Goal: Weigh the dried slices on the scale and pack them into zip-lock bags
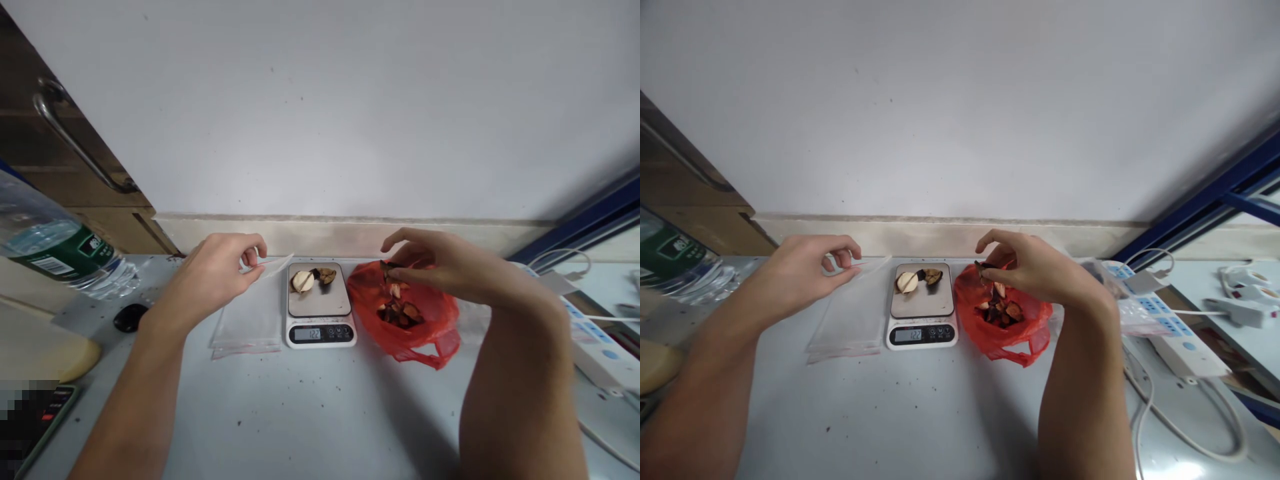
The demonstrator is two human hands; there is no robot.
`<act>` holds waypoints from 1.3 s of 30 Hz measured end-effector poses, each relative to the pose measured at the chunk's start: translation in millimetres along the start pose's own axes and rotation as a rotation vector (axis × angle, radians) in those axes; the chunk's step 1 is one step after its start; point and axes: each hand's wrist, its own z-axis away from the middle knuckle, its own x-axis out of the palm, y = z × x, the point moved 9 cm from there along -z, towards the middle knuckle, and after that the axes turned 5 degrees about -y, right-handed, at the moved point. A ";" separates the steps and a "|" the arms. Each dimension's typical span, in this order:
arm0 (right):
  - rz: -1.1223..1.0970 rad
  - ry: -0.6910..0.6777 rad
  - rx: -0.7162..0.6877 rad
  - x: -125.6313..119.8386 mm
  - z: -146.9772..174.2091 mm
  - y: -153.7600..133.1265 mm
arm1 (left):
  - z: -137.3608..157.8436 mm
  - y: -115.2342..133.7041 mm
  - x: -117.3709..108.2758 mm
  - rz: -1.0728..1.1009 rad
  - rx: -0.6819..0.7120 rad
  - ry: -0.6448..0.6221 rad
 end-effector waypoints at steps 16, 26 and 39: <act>0.052 0.014 0.037 -5.4 4.2 3.1 | -2.3 4.8 4.5 -0.040 -0.014 -0.059; 0.087 -0.204 0.029 68.4 -42.4 -24.8 | -3.2 7.7 7.9 -0.022 0.021 -0.062; 0.205 0.086 -0.068 73.8 -74.3 -34.1 | -2.3 3.6 6.7 -0.010 0.015 -0.050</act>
